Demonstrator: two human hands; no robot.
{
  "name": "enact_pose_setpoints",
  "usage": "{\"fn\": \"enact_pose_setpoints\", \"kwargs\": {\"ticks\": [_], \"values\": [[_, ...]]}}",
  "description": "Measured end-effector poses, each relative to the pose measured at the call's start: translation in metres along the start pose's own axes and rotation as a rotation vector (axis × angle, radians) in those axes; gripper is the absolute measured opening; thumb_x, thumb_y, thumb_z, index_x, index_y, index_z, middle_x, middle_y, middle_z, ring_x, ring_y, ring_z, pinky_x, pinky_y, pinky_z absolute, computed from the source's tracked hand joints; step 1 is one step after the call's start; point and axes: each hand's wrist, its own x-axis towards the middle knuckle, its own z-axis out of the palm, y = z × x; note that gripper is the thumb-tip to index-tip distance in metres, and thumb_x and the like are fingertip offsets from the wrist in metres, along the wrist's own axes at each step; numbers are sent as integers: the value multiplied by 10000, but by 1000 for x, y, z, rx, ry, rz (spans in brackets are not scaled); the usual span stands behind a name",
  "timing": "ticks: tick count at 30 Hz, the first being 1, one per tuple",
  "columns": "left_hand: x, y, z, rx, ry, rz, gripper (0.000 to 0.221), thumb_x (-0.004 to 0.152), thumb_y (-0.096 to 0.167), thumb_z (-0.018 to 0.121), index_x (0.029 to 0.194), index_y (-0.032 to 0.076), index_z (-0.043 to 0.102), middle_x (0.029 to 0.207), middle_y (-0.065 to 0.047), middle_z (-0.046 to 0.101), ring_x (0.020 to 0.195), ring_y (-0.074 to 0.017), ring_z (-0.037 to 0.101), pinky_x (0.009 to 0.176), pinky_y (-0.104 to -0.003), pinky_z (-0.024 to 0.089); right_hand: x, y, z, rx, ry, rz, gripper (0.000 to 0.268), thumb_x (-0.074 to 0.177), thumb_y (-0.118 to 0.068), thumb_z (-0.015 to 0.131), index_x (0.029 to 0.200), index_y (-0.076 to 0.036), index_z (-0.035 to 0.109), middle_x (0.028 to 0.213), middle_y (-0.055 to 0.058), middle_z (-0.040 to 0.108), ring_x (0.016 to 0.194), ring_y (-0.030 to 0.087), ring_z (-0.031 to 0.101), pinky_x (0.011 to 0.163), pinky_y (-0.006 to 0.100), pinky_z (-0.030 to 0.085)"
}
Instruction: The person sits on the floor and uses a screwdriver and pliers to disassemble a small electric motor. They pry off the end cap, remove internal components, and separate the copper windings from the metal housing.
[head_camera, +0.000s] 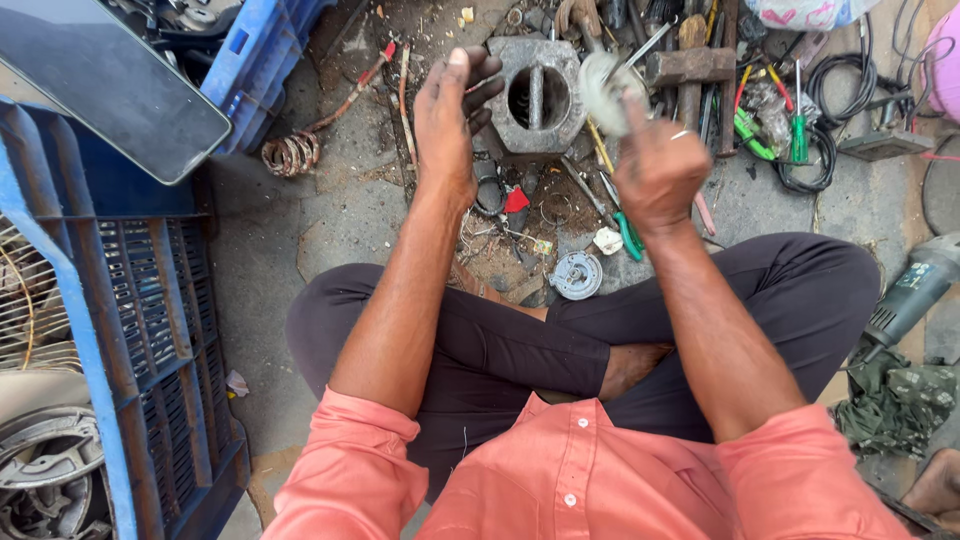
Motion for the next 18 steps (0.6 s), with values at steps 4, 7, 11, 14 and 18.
{"fn": "enact_pose_setpoints", "kwargs": {"ticks": [4, 7, 11, 14, 18], "values": [[-2, 3, 4, -8, -12, -30, 474, 1002, 437, 574, 1269, 52, 650, 1179, -87, 757, 1066, -191, 712, 884, -371, 508, -21, 8, 23, -106, -278, -187, 436, 876, -9, 698, 1306, -74, 735, 718, 117, 672, 593, 279, 662, 534, 445, 515], [-3, 2, 4, -17, -30, -37, 430, 1000, 404, 580, 1256, 66, 650, 1162, -72, 756, 1048, -166, 704, 870, -357, 498, -42, 15, 37, 141, -264, -25, 493, 898, -10, 711, 1383, -97, 695, 880, 131, 707, 693, 290, 696, 637, 424, 563], [-1, 6, 9, 10, -28, -32, 411, 997, 394, 593, 1239, 69, 664, 1146, -62, 754, 1021, -153, 700, 846, -346, 487, -53, 4, 58, 753, -38, 308, 437, 917, -35, 722, 1350, -7, 665, 1141, 147, 736, 975, 299, 733, 813, 422, 570], [-4, 4, 7, -2, -33, -39, 400, 996, 383, 602, 1243, 73, 655, 1140, -65, 760, 1011, -161, 708, 860, -347, 508, -43, -12, 78, 1282, -43, 1376, 386, 897, -144, 788, 1179, 4, 571, 892, 76, 750, 644, 195, 720, 532, 321, 544], [-7, 9, 7, 5, -32, -59, 420, 990, 395, 594, 1253, 73, 654, 1146, -56, 753, 1023, -152, 706, 854, -334, 500, -19, -12, 73, 1212, -369, 1558, 297, 946, -240, 758, 1115, -5, 690, 848, 103, 695, 564, 144, 614, 472, 289, 456]]}}
